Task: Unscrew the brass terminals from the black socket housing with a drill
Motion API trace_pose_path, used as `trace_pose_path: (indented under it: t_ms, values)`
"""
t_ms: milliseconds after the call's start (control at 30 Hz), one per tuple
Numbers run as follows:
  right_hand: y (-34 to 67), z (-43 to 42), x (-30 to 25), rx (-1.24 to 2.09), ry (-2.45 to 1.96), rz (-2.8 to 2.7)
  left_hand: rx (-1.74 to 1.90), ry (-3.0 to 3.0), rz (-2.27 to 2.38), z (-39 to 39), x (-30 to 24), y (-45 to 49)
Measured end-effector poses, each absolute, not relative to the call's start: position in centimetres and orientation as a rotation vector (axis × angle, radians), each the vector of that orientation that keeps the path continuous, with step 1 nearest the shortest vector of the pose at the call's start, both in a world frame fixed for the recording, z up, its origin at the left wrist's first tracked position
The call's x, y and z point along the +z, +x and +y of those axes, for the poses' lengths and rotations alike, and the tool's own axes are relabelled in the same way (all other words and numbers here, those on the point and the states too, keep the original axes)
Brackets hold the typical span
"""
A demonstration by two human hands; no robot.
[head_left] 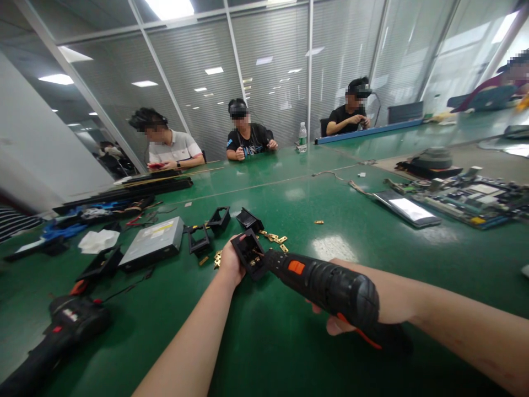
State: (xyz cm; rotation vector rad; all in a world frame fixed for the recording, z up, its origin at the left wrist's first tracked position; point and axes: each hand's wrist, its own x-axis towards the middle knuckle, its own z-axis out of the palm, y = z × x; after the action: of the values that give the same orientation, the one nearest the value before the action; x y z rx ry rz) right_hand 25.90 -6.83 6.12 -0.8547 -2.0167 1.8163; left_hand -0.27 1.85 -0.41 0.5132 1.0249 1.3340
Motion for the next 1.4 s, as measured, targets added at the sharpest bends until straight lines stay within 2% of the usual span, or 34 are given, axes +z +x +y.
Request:
trace_pose_path:
  t_ms: [333, 900, 1400]
  values:
    - [25.8, -6.8, 5.8, 1.93, -0.785, -1.871, 1.326, 0.556, 1.061, 1.8, -0.4, -0.3]
    - [25.4, -7.1, 5.9, 2.138, -0.916, -1.663, 1.338, 0.493, 1.053, 1.8, -0.3, -0.2]
    - [25.2, -7.1, 6.7, 2.053, -0.87, -1.798, 1.317, 0.501, 1.055, 1.9, -0.3, -0.2]
